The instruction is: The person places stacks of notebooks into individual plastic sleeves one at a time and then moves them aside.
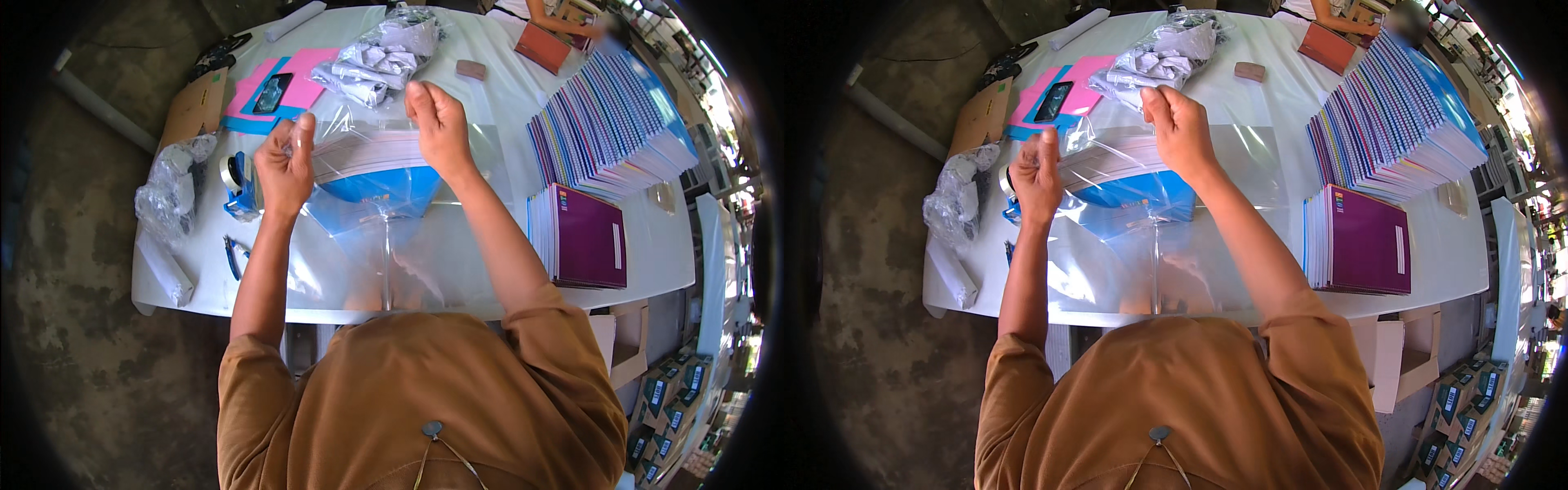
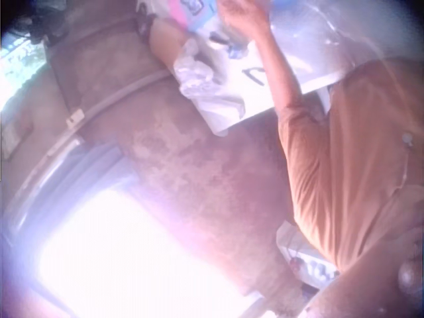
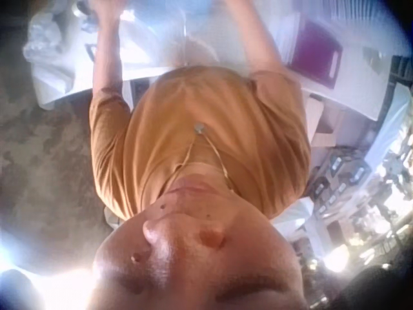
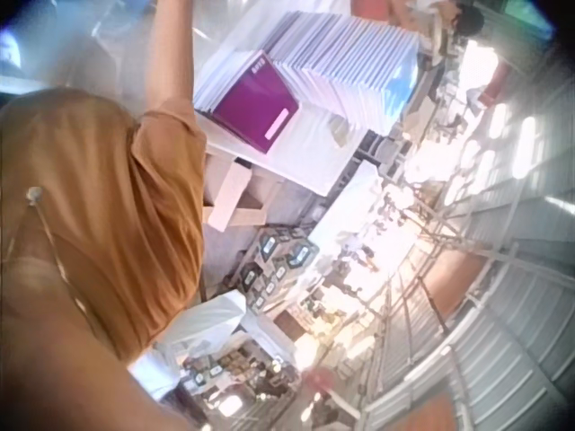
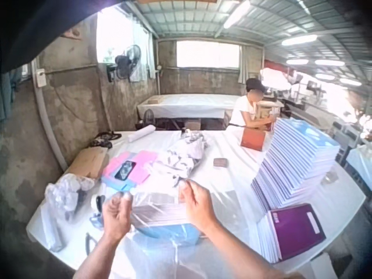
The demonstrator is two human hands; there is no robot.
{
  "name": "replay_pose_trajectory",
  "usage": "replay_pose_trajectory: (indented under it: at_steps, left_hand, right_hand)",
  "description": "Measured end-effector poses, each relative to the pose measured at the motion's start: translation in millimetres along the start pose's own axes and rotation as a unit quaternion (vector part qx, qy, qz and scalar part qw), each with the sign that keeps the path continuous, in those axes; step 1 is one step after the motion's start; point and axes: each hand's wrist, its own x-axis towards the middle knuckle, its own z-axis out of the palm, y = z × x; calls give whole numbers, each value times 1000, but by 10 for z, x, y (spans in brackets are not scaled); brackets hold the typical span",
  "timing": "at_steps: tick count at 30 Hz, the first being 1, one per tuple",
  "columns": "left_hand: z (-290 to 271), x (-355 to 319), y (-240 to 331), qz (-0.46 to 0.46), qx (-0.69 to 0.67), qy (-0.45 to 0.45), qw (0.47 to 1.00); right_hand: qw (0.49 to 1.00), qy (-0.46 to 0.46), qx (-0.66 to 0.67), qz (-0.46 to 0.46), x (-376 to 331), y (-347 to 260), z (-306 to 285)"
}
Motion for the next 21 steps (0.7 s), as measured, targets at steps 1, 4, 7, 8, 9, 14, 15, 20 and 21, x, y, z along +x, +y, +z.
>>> replay_pose_trajectory:
  at_steps: [1, 4, 7, 8, 9, 14, 15, 20, 21]
  left_hand:
    - [1, 79, 50, -18, 3, 10, 1000]
    - [1, 199, 132, 69, -46, 135, 987]
    - [7, 392, 146, 136, -110, 96, 980]
    - [-17, 509, 217, 159, -128, 133, 970]
    - [-69, 619, 296, 182, -145, 169, 958]
    - [-636, 773, 317, 62, -126, 277, 950]
    - [-680, 636, -78, 68, -163, 151, 973]
    - [-181, -395, -363, -86, -90, -94, 988]
    - [-122, -457, -365, -90, -86, -92, 988]
  right_hand:
    - [1000, 1, 0, -5, -9, -64, 9]
    - [990, 67, 75, -97, -6, -221, 0]
    - [972, 139, 99, -162, 141, -408, -86]
    - [955, 196, 87, -205, 193, -490, -154]
    - [927, 252, 56, -272, 199, -597, -248]
    - [902, -160, -45, -399, -926, -457, -76]
    - [891, -228, -131, -370, -1111, -264, 39]
    - [873, -228, -340, -265, -815, -48, 292]
    - [858, -239, -388, -236, -709, -17, 316]
